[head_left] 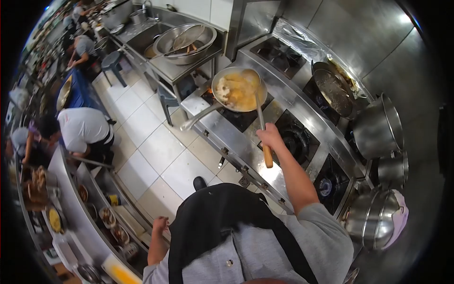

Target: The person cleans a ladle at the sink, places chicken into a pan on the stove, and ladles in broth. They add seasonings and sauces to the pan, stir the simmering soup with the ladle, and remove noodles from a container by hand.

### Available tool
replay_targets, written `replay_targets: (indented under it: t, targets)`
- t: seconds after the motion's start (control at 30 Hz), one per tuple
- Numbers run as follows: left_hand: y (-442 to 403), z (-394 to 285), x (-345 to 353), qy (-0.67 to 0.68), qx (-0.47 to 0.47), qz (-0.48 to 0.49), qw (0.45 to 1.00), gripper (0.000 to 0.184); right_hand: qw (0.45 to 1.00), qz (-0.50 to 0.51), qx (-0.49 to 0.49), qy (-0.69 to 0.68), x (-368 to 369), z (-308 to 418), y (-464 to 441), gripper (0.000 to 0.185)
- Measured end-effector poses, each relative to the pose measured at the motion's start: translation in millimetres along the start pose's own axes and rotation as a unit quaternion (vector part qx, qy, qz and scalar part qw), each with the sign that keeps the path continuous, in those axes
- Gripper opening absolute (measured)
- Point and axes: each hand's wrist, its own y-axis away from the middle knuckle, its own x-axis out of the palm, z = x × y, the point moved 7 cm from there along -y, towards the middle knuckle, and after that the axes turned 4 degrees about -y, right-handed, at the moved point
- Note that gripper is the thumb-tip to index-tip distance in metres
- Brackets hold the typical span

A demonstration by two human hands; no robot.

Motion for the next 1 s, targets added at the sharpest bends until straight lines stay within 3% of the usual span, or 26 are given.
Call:
replay_targets:
  t: [0.03,0.07,0.1,0.13,0.2,0.37,0.43,0.57,0.63,0.67,0.77,0.9,0.93,1.0]
  targets:
    - [-47.0,-22.4,-18.6,-0.058,0.094,0.016,0.994,0.019,0.982,0.066,0.086,-0.154,9.9,0.5,5.0,0.020]
    - [-68.8,-45.7,-37.0,-0.060,0.110,0.012,0.992,0.019,0.928,0.128,0.166,-0.306,22.1,6.7,14.0,0.020]
    - [-89.7,-69.6,-55.3,-0.062,0.125,0.008,0.990,0.020,0.872,0.116,0.194,-0.435,20.2,23.6,22.7,0.014]
    - [-104.2,-103.8,-77.0,-0.009,0.063,-0.016,0.998,0.020,0.870,0.106,0.200,-0.437,14.3,32.1,25.8,0.014]
    - [-132.8,-170.0,-109.7,-0.005,0.104,-0.013,0.994,0.019,0.819,0.155,0.225,-0.505,13.0,48.5,34.4,0.012]
    - [-174.1,-281.1,-137.3,0.034,0.188,-0.039,0.981,0.020,0.892,0.125,0.176,-0.396,16.7,70.3,42.6,0.013]
    - [-176.8,-296.5,-125.0,0.086,0.186,-0.016,0.979,0.022,0.952,0.104,0.150,-0.247,11.4,74.7,44.7,0.016]
    - [-189.5,-270.6,-73.6,-0.048,0.147,0.086,0.984,0.023,0.970,0.079,0.152,-0.171,-0.1,97.2,65.2,0.020]
    - [-193.5,-246.8,-56.8,-0.134,0.135,0.121,0.974,0.024,0.998,-0.005,0.061,-0.017,-12.3,105.0,70.7,0.025]
    - [-199.2,-229.2,-48.0,-0.159,0.130,0.136,0.969,0.025,0.998,-0.007,0.063,-0.018,-12.2,108.4,73.2,0.025]
    - [-209.6,-184.3,-45.7,-0.113,0.104,0.168,0.974,0.026,0.995,-0.059,0.074,0.026,-19.1,111.0,77.5,0.030]
    - [-198.0,-165.7,-64.3,-0.219,0.099,0.176,0.955,0.028,0.995,-0.069,0.069,0.028,-17.0,99.9,62.1,0.027]
    - [-196.9,-164.7,-66.3,-0.220,0.098,0.176,0.954,0.028,0.995,-0.052,0.077,0.023,-13.9,100.0,61.8,0.029]
    - [-183.9,-172.0,-88.5,-0.133,0.017,0.087,0.987,0.029,0.995,-0.056,0.078,0.015,-11.4,104.3,63.1,0.029]
